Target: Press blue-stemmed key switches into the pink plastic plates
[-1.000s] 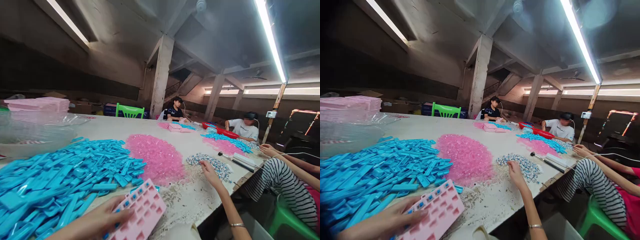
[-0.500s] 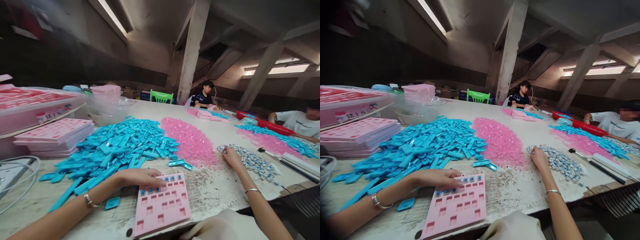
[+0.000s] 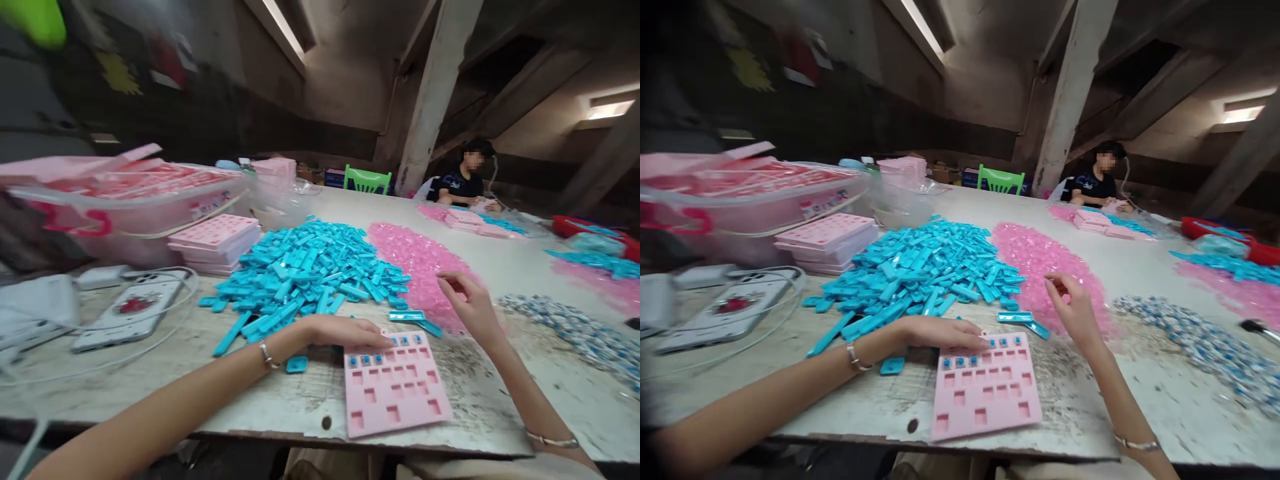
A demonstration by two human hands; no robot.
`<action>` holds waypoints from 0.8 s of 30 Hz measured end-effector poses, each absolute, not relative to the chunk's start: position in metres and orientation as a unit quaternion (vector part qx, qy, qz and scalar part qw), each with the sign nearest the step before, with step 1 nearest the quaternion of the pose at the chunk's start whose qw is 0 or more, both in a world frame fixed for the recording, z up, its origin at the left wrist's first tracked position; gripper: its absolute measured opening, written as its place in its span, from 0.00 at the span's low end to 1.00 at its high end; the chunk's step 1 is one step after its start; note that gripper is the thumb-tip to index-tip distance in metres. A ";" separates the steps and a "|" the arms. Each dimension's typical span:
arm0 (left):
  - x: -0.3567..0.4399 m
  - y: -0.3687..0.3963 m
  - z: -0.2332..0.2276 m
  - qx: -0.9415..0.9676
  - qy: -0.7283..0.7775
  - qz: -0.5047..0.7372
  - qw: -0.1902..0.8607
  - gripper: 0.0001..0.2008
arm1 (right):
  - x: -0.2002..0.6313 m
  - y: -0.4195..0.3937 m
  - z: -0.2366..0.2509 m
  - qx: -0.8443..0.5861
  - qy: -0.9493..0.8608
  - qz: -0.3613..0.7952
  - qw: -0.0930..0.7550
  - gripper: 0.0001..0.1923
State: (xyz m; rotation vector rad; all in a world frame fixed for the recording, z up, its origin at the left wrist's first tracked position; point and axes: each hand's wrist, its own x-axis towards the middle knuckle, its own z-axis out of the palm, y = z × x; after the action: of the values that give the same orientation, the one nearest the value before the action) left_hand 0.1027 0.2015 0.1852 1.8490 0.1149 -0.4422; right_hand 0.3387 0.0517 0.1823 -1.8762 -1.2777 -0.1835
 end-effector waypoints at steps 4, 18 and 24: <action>0.103 0.200 0.188 0.798 0.050 -0.194 0.569 0.22 | 0.326 0.066 0.162 -0.715 -0.522 -0.039 0.464 0.17; 0.101 0.199 0.186 0.742 0.108 -0.170 0.640 0.28 | 0.312 0.067 0.157 -0.660 -0.446 0.089 0.598 0.20; 0.102 0.206 0.180 0.716 0.161 -0.062 0.676 0.27 | 0.297 0.080 0.182 -0.628 -0.490 0.150 0.586 0.16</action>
State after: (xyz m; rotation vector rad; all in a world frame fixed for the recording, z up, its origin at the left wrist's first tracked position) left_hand 0.1023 0.2055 0.1799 1.6103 0.3625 -0.1401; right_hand 0.2969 0.0804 0.1822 -1.4636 -1.1418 0.3487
